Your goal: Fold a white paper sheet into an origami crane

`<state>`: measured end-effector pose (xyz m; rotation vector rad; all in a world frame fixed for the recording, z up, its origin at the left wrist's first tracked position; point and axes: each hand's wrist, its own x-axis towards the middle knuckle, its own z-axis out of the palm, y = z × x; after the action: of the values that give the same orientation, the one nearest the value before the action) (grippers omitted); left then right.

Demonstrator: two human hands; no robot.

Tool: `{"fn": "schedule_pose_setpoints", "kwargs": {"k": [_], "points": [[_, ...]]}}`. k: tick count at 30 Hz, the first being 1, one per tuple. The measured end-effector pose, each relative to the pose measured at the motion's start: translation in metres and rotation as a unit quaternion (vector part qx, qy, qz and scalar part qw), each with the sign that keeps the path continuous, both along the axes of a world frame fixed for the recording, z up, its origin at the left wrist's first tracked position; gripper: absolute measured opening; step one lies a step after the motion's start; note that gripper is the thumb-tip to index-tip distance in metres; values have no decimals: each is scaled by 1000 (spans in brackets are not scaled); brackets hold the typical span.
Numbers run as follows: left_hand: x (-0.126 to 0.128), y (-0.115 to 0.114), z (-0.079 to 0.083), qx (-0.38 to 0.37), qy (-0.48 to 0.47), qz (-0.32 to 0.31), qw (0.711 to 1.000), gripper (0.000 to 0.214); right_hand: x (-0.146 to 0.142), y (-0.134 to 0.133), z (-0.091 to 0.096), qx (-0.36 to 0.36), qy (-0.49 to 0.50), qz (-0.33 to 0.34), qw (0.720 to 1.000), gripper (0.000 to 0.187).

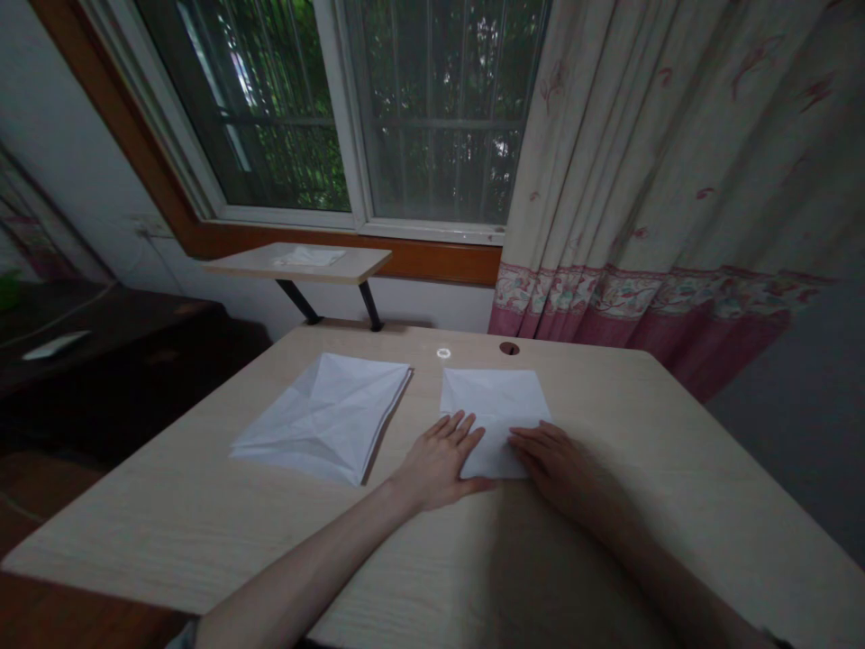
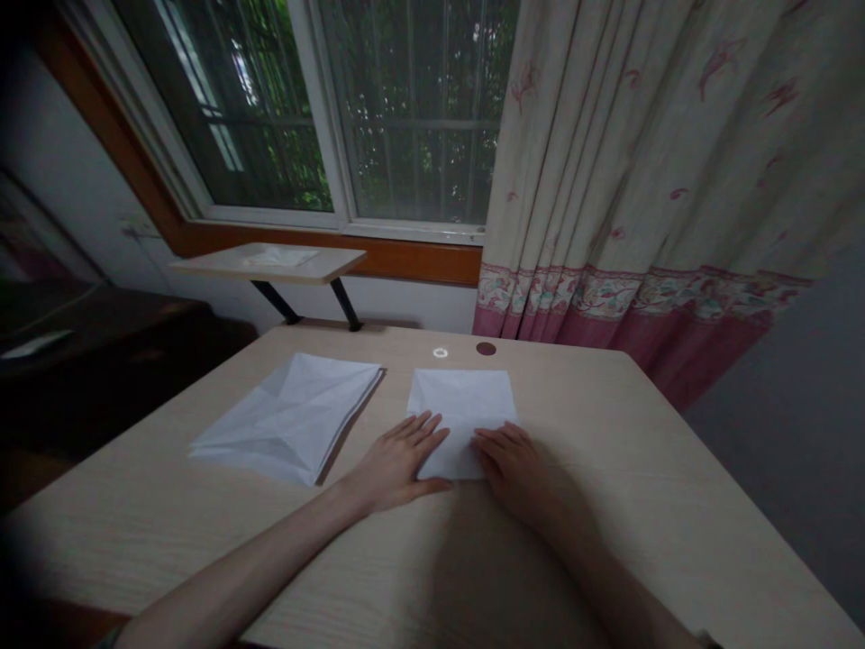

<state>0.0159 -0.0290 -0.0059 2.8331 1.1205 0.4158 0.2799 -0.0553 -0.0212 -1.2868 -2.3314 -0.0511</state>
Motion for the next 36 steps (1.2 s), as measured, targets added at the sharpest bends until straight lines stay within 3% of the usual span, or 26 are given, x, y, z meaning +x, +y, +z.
{"fn": "schedule_pose_setpoints", "kwargs": {"k": [3, 12, 23, 29, 36], "points": [[-1, 1, -2, 1, -3, 0, 1000, 80, -2, -2, 5, -12, -3, -2, 1000, 32], [0, 2, 5, 7, -38, -44, 998, 50, -6, -3, 7, -13, 21, 7, 1000, 30], [4, -1, 12, -23, -68, -49, 996, 18, -2, -8, 9, -25, -12, -3, 1000, 30], [4, 2, 7, 3, -105, -2, 994, 19, -3, -7, 10, -27, 17, -6, 999, 27], [3, 5, 4, -8, -139, 56, 989, 19, 1, -2, 1, 22, 108, -65, 992, 26]]}}
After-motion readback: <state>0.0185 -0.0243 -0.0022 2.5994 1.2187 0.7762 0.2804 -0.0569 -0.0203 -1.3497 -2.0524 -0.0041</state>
